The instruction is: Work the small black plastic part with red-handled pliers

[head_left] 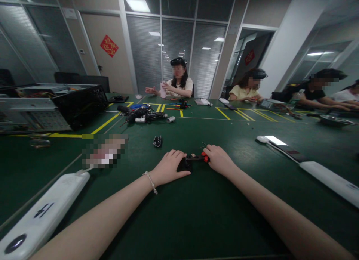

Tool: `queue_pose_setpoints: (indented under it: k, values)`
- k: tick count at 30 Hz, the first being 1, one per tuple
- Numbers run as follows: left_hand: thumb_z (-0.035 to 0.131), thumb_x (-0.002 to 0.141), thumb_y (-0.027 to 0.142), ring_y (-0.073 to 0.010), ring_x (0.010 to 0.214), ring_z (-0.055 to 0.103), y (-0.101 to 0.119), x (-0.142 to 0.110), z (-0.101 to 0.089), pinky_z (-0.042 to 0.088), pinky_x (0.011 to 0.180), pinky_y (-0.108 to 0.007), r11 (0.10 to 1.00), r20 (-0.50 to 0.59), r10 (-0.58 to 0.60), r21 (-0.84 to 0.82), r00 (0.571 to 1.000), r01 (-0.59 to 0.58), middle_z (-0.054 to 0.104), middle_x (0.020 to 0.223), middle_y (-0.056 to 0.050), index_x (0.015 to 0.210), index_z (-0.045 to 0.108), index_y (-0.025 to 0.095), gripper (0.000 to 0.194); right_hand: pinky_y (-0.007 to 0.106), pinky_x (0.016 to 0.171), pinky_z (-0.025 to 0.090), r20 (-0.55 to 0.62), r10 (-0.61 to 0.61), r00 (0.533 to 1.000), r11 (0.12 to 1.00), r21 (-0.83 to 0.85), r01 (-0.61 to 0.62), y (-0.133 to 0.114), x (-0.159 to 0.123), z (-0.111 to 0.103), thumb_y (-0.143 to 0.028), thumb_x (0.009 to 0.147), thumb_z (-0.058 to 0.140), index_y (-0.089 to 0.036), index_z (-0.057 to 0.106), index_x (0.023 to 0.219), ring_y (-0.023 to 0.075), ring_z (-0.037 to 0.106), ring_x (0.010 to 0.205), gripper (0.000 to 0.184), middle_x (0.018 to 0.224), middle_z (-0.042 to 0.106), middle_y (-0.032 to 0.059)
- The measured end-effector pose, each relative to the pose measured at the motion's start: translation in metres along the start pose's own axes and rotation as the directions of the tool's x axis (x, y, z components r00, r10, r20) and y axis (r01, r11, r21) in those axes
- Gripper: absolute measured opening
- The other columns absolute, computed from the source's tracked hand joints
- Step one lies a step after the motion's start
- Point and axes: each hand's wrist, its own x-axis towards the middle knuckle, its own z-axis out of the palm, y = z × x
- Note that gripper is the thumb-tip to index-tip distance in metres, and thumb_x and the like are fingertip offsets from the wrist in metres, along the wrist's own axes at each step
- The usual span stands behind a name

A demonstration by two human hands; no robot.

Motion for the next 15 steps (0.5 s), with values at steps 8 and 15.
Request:
queue_pose_setpoints:
  k: [8,15]
  values:
    - [0.048,0.074,0.059,-0.0244,0.107,0.042,-0.0008,-0.0003,0.0010,0.036,0.088,-0.039,1.000,0.002,0.004,0.015,1.000,-0.004,0.047,0.118,-0.006,0.117,0.042,0.021,0.057,0.030,0.073,0.037,0.000,-0.016,1.000,1.000,0.011,0.016,0.0004,-0.0002,-0.0006,-0.007,0.066,0.048,-0.014,0.056,0.094,0.0197,0.050,0.086,0.030,0.096,0.055,0.0098]
    - [0.048,0.074,0.059,-0.0251,0.107,0.042,-0.0010,-0.0003,0.0020,0.035,0.088,-0.040,1.000,-0.003,0.007,0.024,1.000,-0.007,0.046,0.119,-0.006,0.117,0.041,0.021,0.057,0.030,0.071,0.038,-0.011,-0.014,1.000,1.000,-0.004,0.014,-0.0005,-0.0006,-0.0012,-0.010,0.066,0.050,-0.014,0.056,0.094,0.0202,0.050,0.085,0.029,0.095,0.055,0.0102]
